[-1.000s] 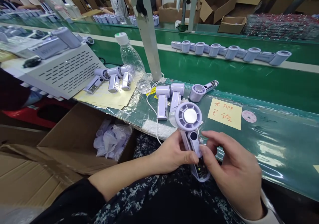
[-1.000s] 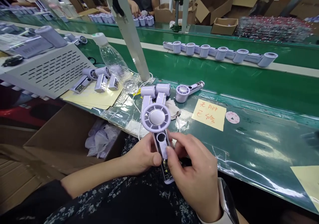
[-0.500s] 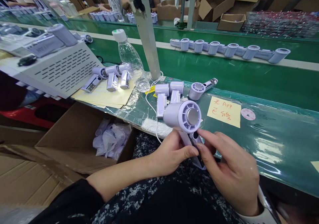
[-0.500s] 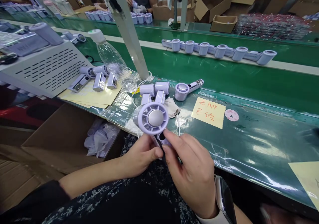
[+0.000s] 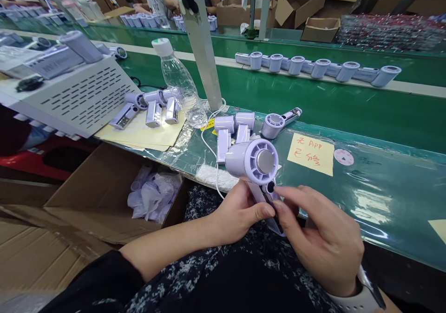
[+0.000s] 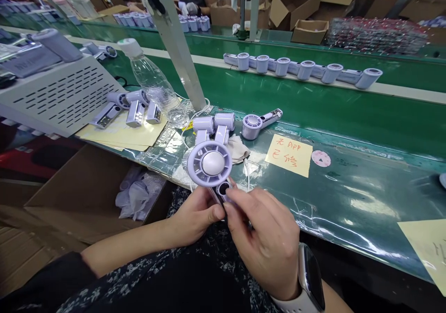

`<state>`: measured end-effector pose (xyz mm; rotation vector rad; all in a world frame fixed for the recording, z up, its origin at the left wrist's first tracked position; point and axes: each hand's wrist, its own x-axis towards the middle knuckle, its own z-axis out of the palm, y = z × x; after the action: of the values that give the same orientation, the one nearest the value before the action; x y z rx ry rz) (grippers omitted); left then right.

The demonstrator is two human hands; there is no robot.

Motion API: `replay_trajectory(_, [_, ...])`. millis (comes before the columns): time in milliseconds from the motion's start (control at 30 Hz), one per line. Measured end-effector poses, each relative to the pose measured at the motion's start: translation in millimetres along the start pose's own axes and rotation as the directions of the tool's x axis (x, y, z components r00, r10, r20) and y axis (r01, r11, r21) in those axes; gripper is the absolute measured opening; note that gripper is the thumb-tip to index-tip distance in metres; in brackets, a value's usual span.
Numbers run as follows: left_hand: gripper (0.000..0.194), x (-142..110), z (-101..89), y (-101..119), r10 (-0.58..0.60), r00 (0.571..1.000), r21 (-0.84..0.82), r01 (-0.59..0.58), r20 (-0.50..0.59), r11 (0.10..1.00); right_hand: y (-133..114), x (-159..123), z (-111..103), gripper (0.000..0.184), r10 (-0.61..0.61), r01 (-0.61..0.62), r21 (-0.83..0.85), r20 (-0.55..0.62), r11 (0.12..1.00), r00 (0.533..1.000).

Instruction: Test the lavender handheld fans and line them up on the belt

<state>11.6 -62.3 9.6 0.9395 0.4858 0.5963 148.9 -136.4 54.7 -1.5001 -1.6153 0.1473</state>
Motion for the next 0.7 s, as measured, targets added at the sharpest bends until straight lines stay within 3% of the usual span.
replay_trajectory(167, [0.053,1.9,2.1,1.5,-0.020,1.000,0.016,0.020,0.010,1.000,1.1,7.3,-0.6,0.013,-0.036,0.036,-0.170,0.004,0.985,0.999])
replay_trajectory(500, [0.053,3.8,-7.6,5.7,-0.013,1.000,0.313,0.014,-0.004,0.950,7.8,7.9,-2.0,0.014,-0.189,0.209,-0.352,0.091,0.912,0.978])
replay_trajectory(700, [0.061,2.7,-7.4,3.4,-0.015,1.000,0.314,0.023,-0.027,0.949,10.3,8.5,0.1,0.019,-0.249,0.269,-0.414,0.104,0.870,0.963])
